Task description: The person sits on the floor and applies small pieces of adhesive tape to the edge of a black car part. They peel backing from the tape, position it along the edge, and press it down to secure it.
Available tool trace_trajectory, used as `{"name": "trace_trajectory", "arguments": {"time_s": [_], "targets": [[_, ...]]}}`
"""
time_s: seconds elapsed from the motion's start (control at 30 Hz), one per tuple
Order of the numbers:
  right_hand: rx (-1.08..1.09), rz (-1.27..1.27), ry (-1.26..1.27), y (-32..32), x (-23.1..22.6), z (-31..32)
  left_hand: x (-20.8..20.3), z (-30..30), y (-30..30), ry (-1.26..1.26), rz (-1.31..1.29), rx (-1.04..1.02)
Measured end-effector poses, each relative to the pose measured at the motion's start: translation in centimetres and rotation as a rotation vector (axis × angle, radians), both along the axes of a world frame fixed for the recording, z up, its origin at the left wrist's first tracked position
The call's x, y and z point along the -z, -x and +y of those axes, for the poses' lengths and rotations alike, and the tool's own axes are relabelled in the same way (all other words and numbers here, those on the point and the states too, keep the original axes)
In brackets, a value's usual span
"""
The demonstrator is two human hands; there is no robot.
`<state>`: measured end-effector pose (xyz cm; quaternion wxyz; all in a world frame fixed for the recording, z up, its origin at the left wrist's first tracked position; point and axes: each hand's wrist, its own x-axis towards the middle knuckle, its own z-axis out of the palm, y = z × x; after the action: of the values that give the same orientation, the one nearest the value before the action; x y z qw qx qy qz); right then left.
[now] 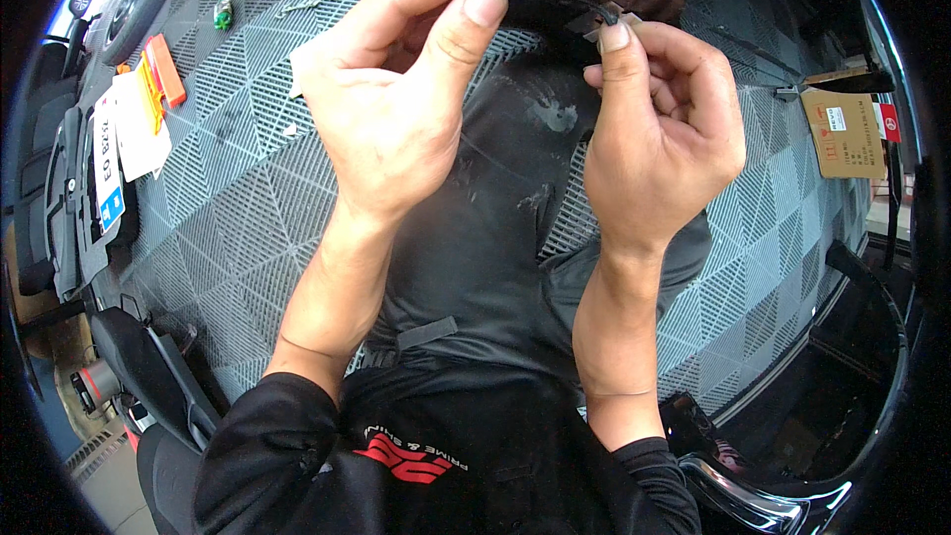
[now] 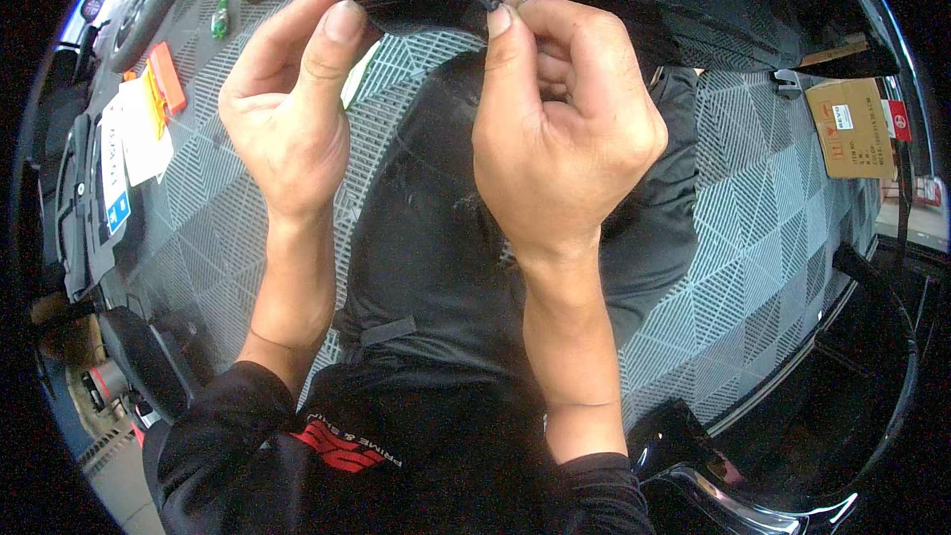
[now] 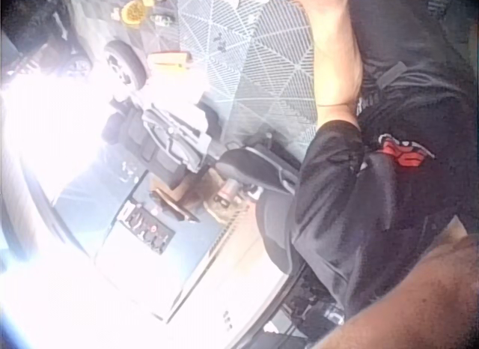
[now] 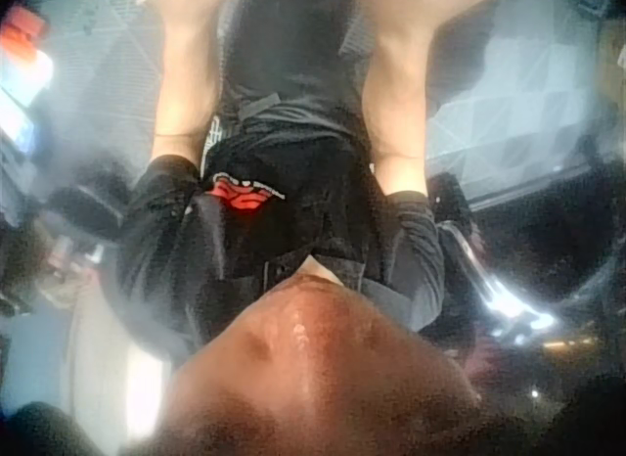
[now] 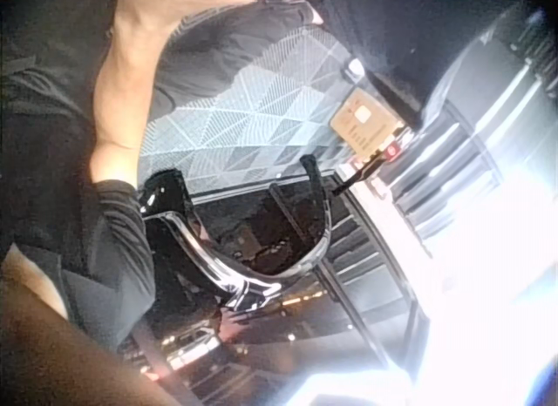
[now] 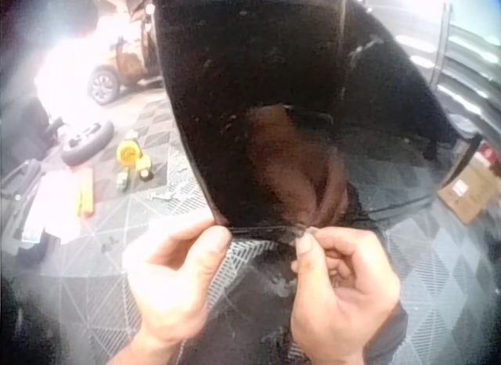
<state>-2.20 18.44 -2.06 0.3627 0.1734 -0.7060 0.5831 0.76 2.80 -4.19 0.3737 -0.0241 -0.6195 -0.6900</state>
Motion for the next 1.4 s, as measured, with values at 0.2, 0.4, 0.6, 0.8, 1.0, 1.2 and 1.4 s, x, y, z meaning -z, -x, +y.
{"name": "trace_trajectory", "arguments": {"time_s": [0.2, 0.4, 0.6, 0.8, 1.0, 1.2, 1.4], "targets": [[-0.007, -0.006, -0.012, -0.18, -0.25, -0.13, -0.28, 0.05, 0.01, 0.017, 0.004, 0.018], [-0.014, -0.017, -0.006, -0.2, -0.37, -0.2, -0.28, -0.02, 0.1, 0.024, 0.006, 0.035], [-0.022, -0.024, -0.017, -0.31, -0.6, -0.25, -0.42, 0.02, 0.05, 0.032, 0.011, 0.038], [0.013, -0.01, -0.077, -0.36, -0.63, -0.41, -0.25, -0.09, 0.0, 0.0, -0.004, 0.032], [0.024, -0.003, -0.175, -0.47, -0.76, -0.11, -0.16, -0.19, 0.09, 0.009, 0.015, 0.044], [0.021, 0.01, -0.177, -0.42, -0.86, -0.2, -0.26, -0.12, 0.08, 0.023, 0.015, 0.035], [0.02, 0.003, -0.183, -0.51, -0.87, -0.28, -0.27, -0.02, 0.13, 0.005, 0.021, 0.042]]}}
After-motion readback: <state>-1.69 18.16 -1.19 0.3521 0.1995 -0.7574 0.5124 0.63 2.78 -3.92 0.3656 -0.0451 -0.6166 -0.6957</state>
